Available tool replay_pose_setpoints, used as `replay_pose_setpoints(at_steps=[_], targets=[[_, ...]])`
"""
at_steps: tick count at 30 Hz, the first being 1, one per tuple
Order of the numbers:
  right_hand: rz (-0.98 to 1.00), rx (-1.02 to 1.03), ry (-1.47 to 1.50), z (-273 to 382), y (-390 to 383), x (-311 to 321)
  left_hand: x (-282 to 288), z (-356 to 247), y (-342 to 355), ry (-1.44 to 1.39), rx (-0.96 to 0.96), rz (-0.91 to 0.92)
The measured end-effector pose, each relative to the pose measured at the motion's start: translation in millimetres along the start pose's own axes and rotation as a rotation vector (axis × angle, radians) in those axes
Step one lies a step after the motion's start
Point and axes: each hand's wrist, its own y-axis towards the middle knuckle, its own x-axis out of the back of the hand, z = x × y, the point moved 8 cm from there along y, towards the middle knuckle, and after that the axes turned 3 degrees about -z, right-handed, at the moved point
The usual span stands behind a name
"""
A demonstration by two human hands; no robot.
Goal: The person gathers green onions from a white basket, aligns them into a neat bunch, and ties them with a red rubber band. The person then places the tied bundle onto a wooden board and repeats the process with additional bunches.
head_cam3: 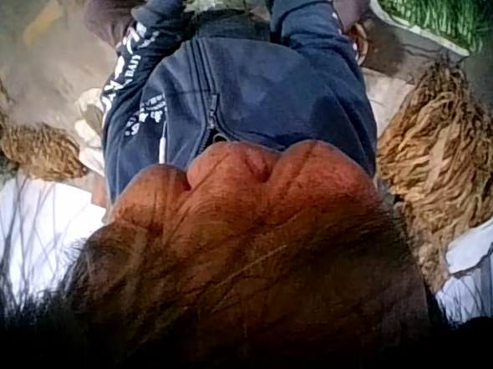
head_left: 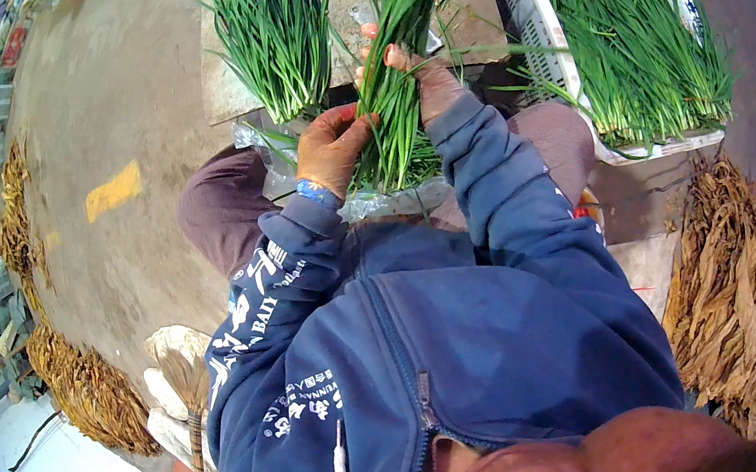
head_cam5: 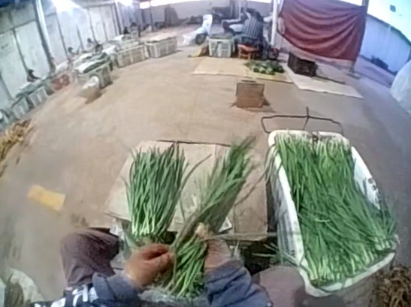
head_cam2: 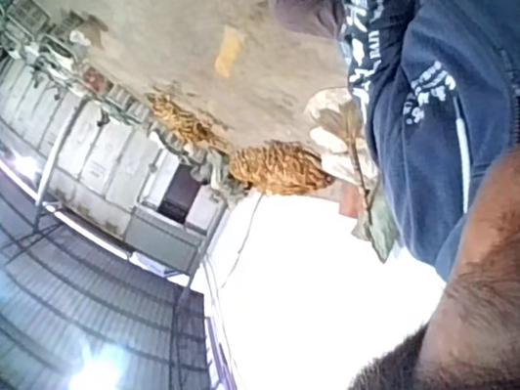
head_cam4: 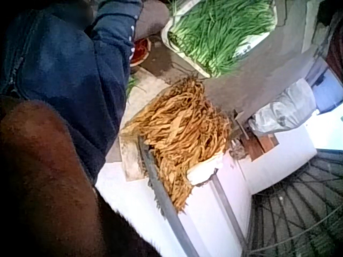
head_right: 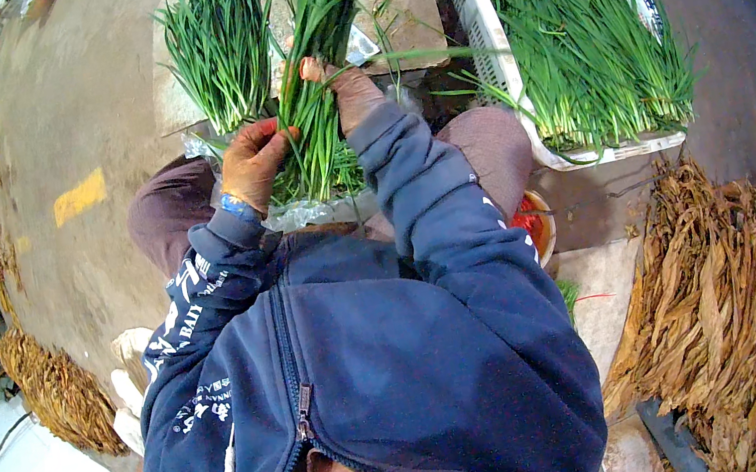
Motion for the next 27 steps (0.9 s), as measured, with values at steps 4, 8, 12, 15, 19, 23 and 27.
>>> replay_pose_setpoints(at_steps=[4, 8, 12, 15, 19, 23, 27], targets=[[0.031, 0.070, 0.007, 10, -2, 7, 4, 4, -7, -0.262, 0.046, -0.052], [-0.123, 0.144, -0.028, 24, -14, 2, 7, 1, -3, -0.402, 0.028, 0.009], [0.034, 0.144, -0.008, 27, 10, 45, 20, 17, -8, -0.685, 0.015, 0.163], [0.050, 0.154, -0.017, 32, 13, 48, 45, 36, -16, -0.468, 0.068, 0.241], [0.071, 0.143, -0.070, 37, 11, 54, 56, 27, -22, 0.263, 0.018, 0.107], [0.070, 0.163, -0.010, 30, 8, 52, 6, -32, -33, 0.410, -0.130, 0.162], [0.073, 0.175, 0.104, 28, 24, 68, -2, -38, -24, 0.878, -0.231, 0.095]])
